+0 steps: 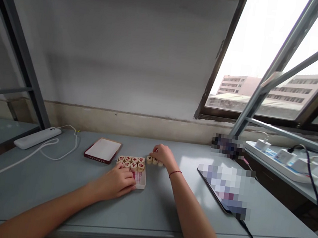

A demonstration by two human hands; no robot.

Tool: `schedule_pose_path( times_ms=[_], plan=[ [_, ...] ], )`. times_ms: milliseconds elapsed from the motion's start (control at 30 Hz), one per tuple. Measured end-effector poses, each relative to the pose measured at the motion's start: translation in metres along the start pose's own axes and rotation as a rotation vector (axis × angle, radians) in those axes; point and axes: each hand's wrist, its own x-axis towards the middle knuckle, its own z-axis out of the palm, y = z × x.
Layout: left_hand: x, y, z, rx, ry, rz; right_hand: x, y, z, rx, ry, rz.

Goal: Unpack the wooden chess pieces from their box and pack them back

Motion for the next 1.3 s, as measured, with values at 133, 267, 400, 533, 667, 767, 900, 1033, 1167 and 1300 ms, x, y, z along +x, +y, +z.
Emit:
schedule_pose_path(
  times_ms=[133,267,400,533,667,767,900,1033,1167,1300],
  plan=[
    [0.001,0.001,-0.001,0.019,-0.015,-0.005,-0.001,0.0,0.0,-0.025,-0.009,0.031],
    [0.002,0.0,0.0,0.054,-0.038,-0.029,-0.001,0.0,-0.001,-0.062,0.037,0.039],
    [0.002,-0.001,0.001,0.063,-0.023,-0.06,-0.004,-0.005,-0.008,0.057,0.171,0.039],
    [0.003,-0.003,-0.001,-0.001,0.003,-0.11,-0.018,-0.023,-0.011,0.459,0.216,-0.026],
    [0.005,-0.007,-0.005,-0.193,0.213,-0.371,-0.041,-0.049,-0.006,0.824,0.022,-0.113],
    [0.005,-0.013,-0.007,-0.327,0.345,-0.494,-0.055,-0.065,-0.004,0.964,-0.111,-0.2],
    [0.004,-0.017,-0.01,-0.407,0.348,-0.422,-0.061,-0.072,-0.004,1.06,-0.189,-0.219],
    [0.005,-0.018,-0.011,-0.379,0.33,-0.42,-0.058,-0.063,-0.009,1.034,-0.161,-0.193],
    [0.006,-0.019,-0.007,-0.31,0.229,-0.447,-0.054,-0.052,-0.013,0.976,-0.087,-0.149],
    [0.004,-0.019,-0.004,-0.244,0.13,-0.479,-0.057,-0.051,-0.013,0.829,-0.138,-0.229]
  ],
)
